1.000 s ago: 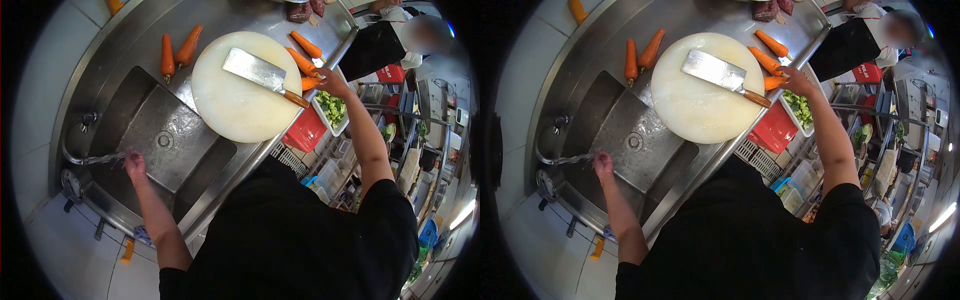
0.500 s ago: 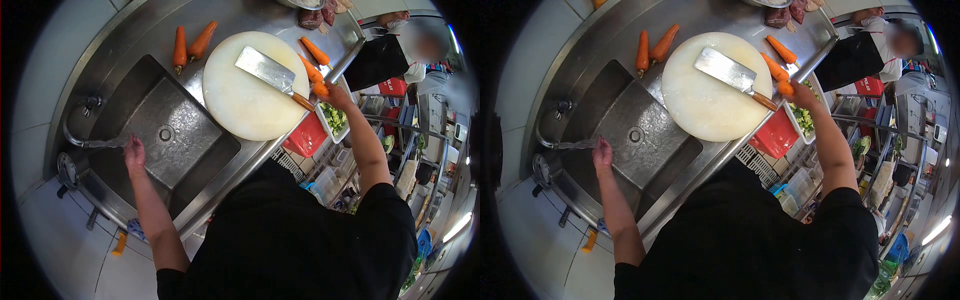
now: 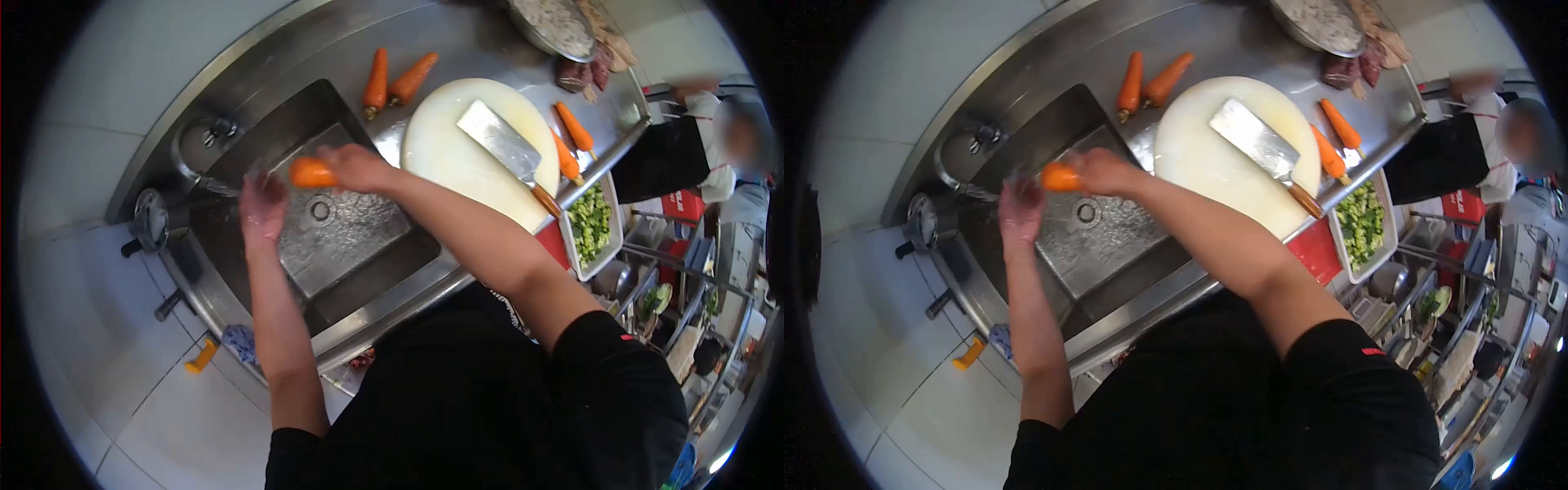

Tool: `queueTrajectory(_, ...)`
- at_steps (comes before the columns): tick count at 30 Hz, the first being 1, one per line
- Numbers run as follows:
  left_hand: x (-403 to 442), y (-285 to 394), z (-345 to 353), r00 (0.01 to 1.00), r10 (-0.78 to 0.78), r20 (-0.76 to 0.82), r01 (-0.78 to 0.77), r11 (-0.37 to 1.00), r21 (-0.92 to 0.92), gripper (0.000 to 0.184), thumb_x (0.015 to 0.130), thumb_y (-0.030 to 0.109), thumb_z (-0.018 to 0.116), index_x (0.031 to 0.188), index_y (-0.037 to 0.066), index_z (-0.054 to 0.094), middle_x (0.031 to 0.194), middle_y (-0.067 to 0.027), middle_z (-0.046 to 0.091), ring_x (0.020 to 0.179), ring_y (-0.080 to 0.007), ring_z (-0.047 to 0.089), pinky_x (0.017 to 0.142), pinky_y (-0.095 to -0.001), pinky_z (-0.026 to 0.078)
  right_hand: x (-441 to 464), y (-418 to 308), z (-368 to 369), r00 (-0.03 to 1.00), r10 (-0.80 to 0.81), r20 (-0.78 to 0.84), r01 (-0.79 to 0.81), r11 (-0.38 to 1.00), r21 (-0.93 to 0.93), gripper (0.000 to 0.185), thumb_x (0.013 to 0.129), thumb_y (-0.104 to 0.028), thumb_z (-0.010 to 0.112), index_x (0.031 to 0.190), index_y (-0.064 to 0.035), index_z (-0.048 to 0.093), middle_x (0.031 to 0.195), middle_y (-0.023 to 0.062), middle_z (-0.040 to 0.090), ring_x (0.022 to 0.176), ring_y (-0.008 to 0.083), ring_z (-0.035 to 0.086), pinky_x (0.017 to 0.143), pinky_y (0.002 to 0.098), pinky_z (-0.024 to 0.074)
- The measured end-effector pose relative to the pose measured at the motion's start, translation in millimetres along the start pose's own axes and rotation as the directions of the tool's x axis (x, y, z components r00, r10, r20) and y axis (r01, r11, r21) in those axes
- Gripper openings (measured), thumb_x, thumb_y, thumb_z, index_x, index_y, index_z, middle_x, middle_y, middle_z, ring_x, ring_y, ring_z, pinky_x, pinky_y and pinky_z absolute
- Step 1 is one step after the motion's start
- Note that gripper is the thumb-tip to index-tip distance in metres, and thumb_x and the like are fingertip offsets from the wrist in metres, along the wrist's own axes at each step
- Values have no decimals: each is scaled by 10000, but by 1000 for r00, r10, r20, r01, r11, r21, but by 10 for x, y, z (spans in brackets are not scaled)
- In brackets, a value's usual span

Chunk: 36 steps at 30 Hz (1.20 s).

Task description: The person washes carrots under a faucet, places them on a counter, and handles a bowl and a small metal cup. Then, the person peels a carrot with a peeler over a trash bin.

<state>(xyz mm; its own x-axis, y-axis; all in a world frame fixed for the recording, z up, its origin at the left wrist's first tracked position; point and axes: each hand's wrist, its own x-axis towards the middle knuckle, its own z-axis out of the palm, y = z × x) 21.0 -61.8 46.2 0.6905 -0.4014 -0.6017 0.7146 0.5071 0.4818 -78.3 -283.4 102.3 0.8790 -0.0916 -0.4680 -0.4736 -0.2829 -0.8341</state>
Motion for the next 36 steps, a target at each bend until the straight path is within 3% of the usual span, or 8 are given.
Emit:
queueTrajectory(4, -43, -63, -265, 983, 181, 36, -184, 957, 225, 458, 949, 392, 516, 1243, 43, 472, 1120, -98, 573, 1010, -221, 590, 812, -380, 522, 781, -382, 819, 983, 133, 127, -112, 981, -159, 522, 887, -492, 514, 759, -16, 685, 588, 138, 617, 492, 222, 614, 558, 359, 507)
queueTrajectory(9, -295, -112, -143, 891, 342, -298, -302, 938, 173, 411, 959, 393, 491, 1198, 59, 501, 1098, -75, 582, 973, -183, 592, 731, -297, 525, 1049, -385, 1469, 948, -106, -301, 163, 972, 171, 308, 828, -311, 613, 963, -36, 644, 1016, 167, 662, 925, 301, 650, 798, 394, 505)
queueTrajectory(16, -560, -353, -334, 998, -13, -63, 18, 996, 85, 386, 958, 431, 466, 1113, 82, 526, 894, -40, 608, 708, -131, 587, 588, -209, 467, 1096, -96, 1523, 999, -45, 19, 42, 992, 116, 260, 879, -250, 557, 1025, -36, 583, 954, 170, 647, 896, 306, 639, 782, 409, 504)
queueTrajectory(21, -708, -532, -389, 993, -39, 110, 39, 999, -2, 367, 973, 371, 467, 1175, 67, 503, 982, -83, 604, 765, -164, 582, 652, -271, 501, 996, -211, 1297, 856, 413, 310, -459, 335, 822, 344, 986, -271, 424, 1152, 27, 468, 893, 172, 614, 786, 293, 622, 683, 382, 525)
queueTrajectory(25, -561, -544, -323, 997, 74, 38, -70, 992, -104, 378, 986, 342, 441, 1247, 70, 474, 1122, -99, 574, 936, -198, 585, 762, -328, 512, 1054, 13, 1443, 933, 224, 280, -358, 528, 770, 351, 995, -239, 408, 1239, 11, 443, 1050, 174, 587, 894, 277, 604, 716, 390, 532)
queueTrajectory(27, -473, -535, -342, 982, 120, -144, -118, 993, 21, 402, 991, 302, 429, 1315, 63, 432, 1242, -105, 530, 1113, -211, 532, 884, -347, 480, 639, -194, 1363, 960, 75, 270, -165, 930, 328, 431, 1002, -191, 387, 1401, -40, 328, 1275, 165, 496, 1095, 271, 533, 853, 379, 497)
queueTrajectory(30, -419, -436, -267, 942, 187, -279, -143, 975, 171, 421, 988, 247, 429, 1363, 60, 390, 1301, -104, 501, 1183, -213, 497, 939, -335, 447, 678, 141, 1586, 950, -229, 210, 169, 947, 272, 574, 979, -255, 401, 1480, -75, 184, 1435, 148, 362, 1221, 289, 462, 956, 372, 435)
queueTrajectory(36, -503, -405, -283, 945, 314, -94, -292, 937, 192, 366, 936, 76, 486, 1289, -17, 461, 1252, -120, 536, 1138, -216, 530, 922, -315, 455, 745, 28, 1429, 982, 53, 180, -161, 732, 662, 510, 991, -240, 409, 1445, -62, 259, 1313, 145, 479, 1147, 227, 514, 950, 340, 431)
